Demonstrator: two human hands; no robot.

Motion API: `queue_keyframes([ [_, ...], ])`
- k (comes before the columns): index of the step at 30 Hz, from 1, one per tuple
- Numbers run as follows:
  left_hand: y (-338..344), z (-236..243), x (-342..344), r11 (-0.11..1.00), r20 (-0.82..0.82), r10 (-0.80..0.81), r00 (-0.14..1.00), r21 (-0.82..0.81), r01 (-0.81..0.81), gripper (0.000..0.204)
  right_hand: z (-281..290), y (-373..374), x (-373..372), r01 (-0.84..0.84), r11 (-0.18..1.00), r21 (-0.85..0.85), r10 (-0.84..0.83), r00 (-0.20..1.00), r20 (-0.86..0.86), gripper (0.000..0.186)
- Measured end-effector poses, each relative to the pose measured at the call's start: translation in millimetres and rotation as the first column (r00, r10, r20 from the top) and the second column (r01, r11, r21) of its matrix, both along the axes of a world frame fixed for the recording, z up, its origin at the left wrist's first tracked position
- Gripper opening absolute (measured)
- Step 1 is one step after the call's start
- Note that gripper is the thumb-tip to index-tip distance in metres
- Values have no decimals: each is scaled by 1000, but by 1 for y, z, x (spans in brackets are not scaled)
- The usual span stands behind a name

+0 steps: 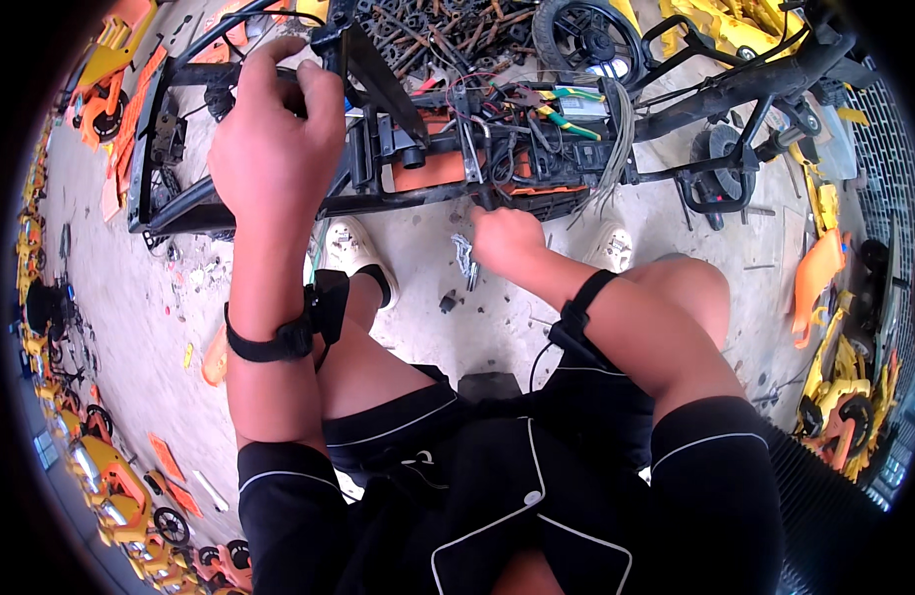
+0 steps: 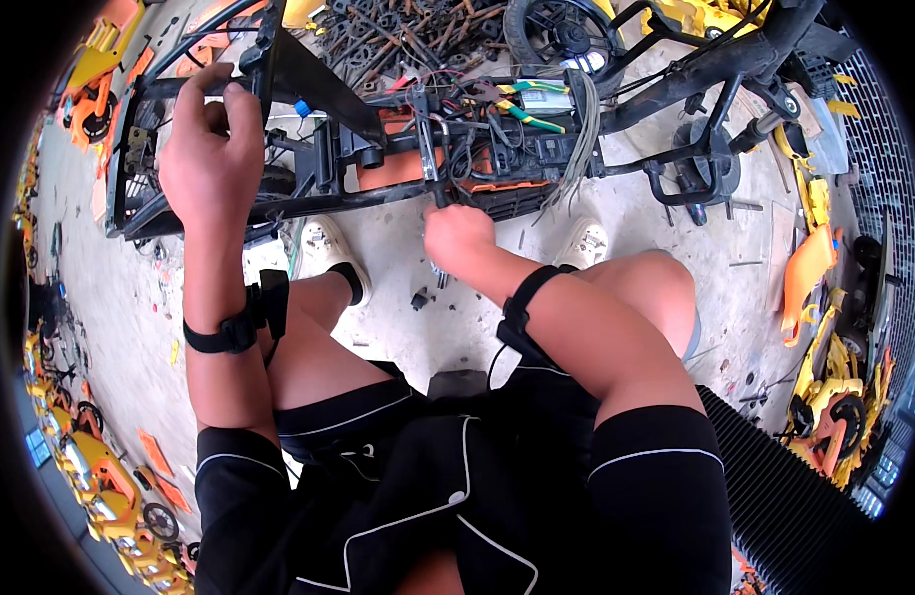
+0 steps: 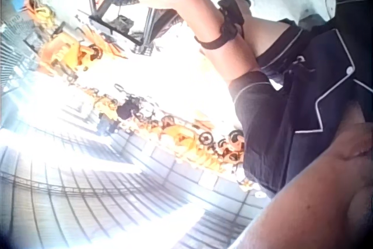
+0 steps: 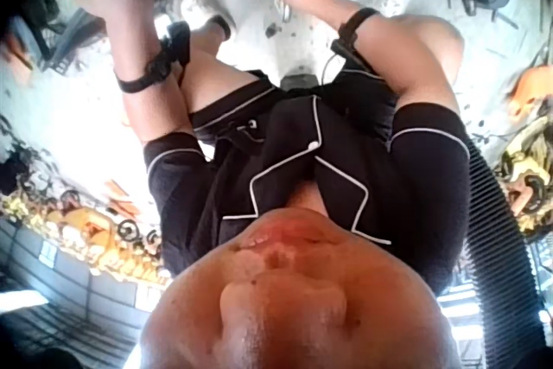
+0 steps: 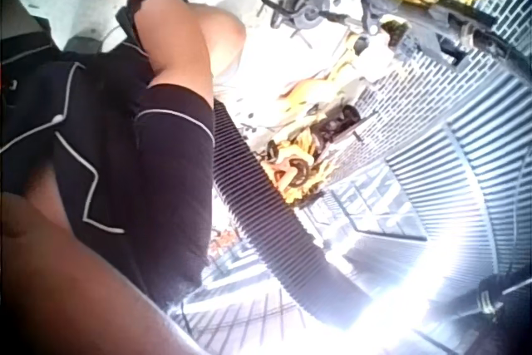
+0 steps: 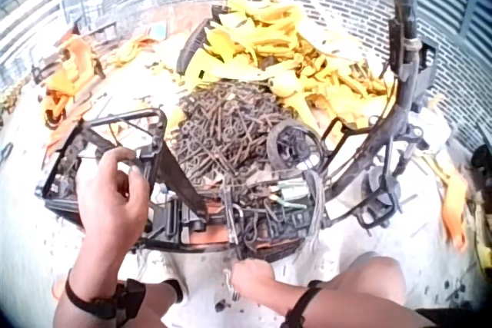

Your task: The person performs maintenance on a scooter frame by hand and using a tool to loosen a screw, handles various wires and connectors, and finally places a gray seat panel onto the frame.

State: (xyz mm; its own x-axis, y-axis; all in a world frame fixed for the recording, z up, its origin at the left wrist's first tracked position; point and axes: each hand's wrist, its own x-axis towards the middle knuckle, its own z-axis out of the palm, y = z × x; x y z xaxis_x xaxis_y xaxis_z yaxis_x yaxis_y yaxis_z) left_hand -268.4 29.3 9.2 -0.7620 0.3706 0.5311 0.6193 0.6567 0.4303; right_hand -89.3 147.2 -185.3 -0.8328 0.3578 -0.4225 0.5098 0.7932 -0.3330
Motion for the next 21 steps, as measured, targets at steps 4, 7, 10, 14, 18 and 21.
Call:
queue_keyframes([
  [4, -5, -5, -2, 999, -1, -29, 1000, 19, 29, 26, 25, -4, -11, -17, 999, -33, 16, 999, -45, 22],
  [7, -4, -4, -2, 1000, -12, -22, 1000, -4, 22, 26, 1, 1, -3, 7, 1000, 7, -7, 999, -53, 23],
  [10, -5, -5, -3, 999, -16, -33, 999, 14, 33, 25, 4, 1, -13, -13, 998, -55, 9, 998, -67, 22],
  [14, -4, -5, -3, 999, -30, -49, 998, 17, 50, 24, -5, 9, -10, 26, 1000, -13, -27, 997, -77, 21],
  [18, -6, -6, -4, 998, -32, -51, 998, 18, 52, 24, 3, 5, -18, 21, 999, -27, -23, 998, -57, 22],
  [21, -5, -5, -3, 996, -43, -72, 996, 49, 75, 23, -17, 16, -14, 33, 999, -10, -34, 997, -74, 22],
])
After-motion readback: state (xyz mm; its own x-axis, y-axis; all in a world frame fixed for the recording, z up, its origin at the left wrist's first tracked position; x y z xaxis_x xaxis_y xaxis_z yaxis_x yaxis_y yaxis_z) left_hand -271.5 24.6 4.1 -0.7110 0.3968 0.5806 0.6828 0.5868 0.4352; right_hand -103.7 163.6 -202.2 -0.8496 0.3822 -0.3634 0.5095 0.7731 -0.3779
